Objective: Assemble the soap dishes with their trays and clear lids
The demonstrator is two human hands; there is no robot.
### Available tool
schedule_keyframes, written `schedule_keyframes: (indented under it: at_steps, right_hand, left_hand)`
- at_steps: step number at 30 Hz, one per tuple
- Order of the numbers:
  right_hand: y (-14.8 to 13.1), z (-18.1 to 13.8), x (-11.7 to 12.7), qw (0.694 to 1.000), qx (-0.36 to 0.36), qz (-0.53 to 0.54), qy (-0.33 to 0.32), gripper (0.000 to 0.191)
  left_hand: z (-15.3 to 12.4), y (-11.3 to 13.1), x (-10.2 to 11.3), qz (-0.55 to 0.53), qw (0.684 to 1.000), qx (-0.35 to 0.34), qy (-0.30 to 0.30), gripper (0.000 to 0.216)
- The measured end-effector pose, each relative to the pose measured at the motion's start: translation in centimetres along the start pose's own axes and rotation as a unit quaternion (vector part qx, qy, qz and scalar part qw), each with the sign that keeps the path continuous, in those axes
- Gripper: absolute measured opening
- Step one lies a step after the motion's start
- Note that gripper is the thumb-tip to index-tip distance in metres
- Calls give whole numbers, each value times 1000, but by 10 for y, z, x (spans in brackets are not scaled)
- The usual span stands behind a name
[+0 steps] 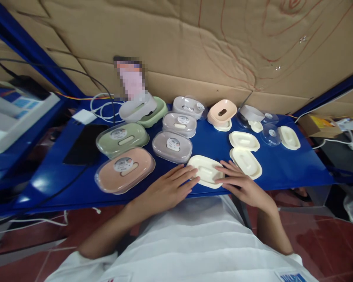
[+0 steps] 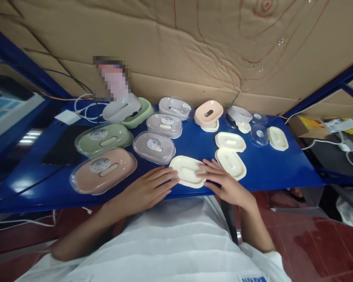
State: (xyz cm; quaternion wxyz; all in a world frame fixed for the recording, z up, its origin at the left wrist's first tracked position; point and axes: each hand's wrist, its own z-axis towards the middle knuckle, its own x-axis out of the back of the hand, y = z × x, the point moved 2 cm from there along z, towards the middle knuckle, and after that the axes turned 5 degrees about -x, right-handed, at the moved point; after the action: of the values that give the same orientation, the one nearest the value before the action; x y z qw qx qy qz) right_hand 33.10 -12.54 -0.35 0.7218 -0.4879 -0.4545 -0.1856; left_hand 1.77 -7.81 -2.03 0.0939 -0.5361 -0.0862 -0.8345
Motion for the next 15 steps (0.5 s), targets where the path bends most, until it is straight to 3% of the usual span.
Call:
schedule_keyframes:
  at_steps: [4, 9, 12, 15]
  right_hand:
    - [21, 55, 34, 998, 0, -52, 44, 44]
    - [57, 133, 89, 968, -42, -223, 105, 40]
    - [82, 123, 123, 950, -112, -253, 145, 41]
    - [117, 68, 142, 915, -207, -281, 201, 44]
  left_hand:
    - [1, -2, 3, -34, 999, 16, -16, 25]
    - [-3, -5, 7, -46, 999, 27, -10, 12]
    - [-7, -6, 7, -57, 998, 36, 9, 10]
    - [-8, -6, 6, -48, 998, 37, 7, 11]
